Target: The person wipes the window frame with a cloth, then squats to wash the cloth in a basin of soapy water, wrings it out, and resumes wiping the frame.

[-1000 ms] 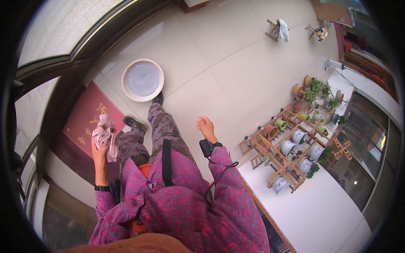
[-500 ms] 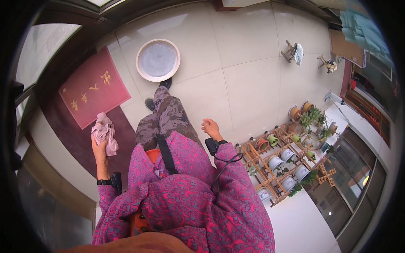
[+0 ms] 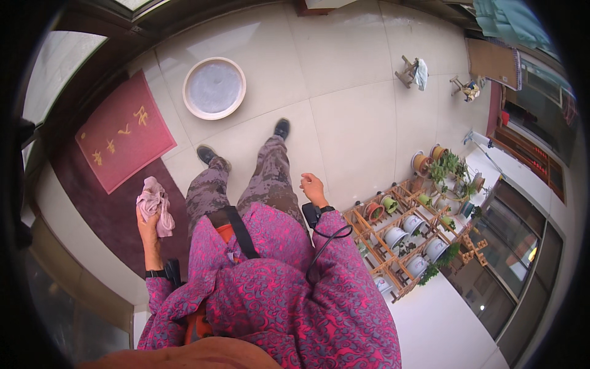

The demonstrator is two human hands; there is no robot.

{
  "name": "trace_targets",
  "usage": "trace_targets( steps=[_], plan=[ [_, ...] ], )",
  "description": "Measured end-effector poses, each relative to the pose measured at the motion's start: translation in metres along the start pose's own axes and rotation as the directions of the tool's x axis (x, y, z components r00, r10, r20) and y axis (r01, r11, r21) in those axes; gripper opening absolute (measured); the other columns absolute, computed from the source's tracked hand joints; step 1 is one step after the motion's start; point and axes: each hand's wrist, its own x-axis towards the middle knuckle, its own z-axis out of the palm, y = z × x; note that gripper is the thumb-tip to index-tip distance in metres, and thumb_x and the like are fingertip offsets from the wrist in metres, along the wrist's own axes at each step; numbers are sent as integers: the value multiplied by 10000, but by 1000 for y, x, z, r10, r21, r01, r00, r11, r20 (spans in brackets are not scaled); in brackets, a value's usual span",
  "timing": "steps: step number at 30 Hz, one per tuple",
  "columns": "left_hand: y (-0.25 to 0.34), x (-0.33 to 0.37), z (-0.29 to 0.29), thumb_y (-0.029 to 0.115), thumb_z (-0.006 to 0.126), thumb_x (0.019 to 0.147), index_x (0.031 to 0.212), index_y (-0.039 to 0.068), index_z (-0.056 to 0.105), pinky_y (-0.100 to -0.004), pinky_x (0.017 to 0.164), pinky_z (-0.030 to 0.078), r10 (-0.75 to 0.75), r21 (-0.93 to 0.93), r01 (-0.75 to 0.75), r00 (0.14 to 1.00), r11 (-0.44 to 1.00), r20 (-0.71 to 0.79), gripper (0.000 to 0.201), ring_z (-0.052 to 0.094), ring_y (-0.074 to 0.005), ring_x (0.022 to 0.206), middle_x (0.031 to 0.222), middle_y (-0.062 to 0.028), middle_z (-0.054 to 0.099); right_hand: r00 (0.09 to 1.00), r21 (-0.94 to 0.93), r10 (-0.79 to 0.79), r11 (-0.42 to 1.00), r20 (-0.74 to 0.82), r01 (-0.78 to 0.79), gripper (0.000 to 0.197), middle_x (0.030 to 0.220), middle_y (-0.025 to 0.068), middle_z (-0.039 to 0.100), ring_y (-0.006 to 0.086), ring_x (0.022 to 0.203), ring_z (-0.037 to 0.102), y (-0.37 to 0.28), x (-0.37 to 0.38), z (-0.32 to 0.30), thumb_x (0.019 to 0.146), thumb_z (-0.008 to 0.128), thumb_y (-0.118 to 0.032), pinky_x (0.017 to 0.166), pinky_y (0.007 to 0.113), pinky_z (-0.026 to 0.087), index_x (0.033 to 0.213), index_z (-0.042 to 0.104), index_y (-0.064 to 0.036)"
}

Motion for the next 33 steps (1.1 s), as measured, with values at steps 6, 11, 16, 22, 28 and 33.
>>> trace_targets(
  steps=[6,11,16,22,28,33],
  plan=[
    [-10,-63,117,2,668,800,1411,25,473,-321,945,493,38,30,-37,999,999,-15,642,622,-206,1090,1236,-96,615,996,108,-83,991,18,81,320,1012,67,694,158,845,706,38,33,-105,958,597,-161,681,289,560,1254,626,-40],
    [-26,-79,251,1,653,808,1381,33,507,-320,944,492,68,57,-66,997,996,-24,592,626,-197,1071,1209,-83,634,998,110,-57,993,34,53,295,1001,77,692,148,778,711,69,78,-195,953,611,-158,626,279,541,1223,647,-47],
    [-24,-79,409,-1,636,810,1382,43,511,-319,922,519,23,-20,-21,994,1000,102,587,642,-200,1063,1216,-86,640,998,231,-58,971,-41,66,313,1010,67,695,156,820,699,93,134,-325,953,613,-149,668,283,560,1245,627,-35],
    [3,-68,542,12,675,801,1376,46,517,-298,926,494,42,123,-71,973,990,226,597,626,-178,1055,1196,-66,639,990,252,-11,967,-141,46,332,1040,66,689,155,846,695,79,208,-444,942,616,-144,697,293,555,1257,621,-41],
    [27,-30,627,31,688,802,1384,43,514,-311,941,495,45,180,-84,976,980,212,608,626,-191,1067,1219,-77,633,988,300,-24,951,-155,70,354,1049,71,681,165,860,703,27,274,-505,937,608,-150,711,294,555,1269,613,-27],
    [47,5,725,20,627,824,1405,37,491,-318,934,507,8,200,-62,966,978,258,597,630,-209,1084,1234,-99,628,988,277,-69,955,-142,107,343,998,76,676,157,793,706,1,320,-549,933,603,-154,651,293,548,1256,625,-40]
  ],
)
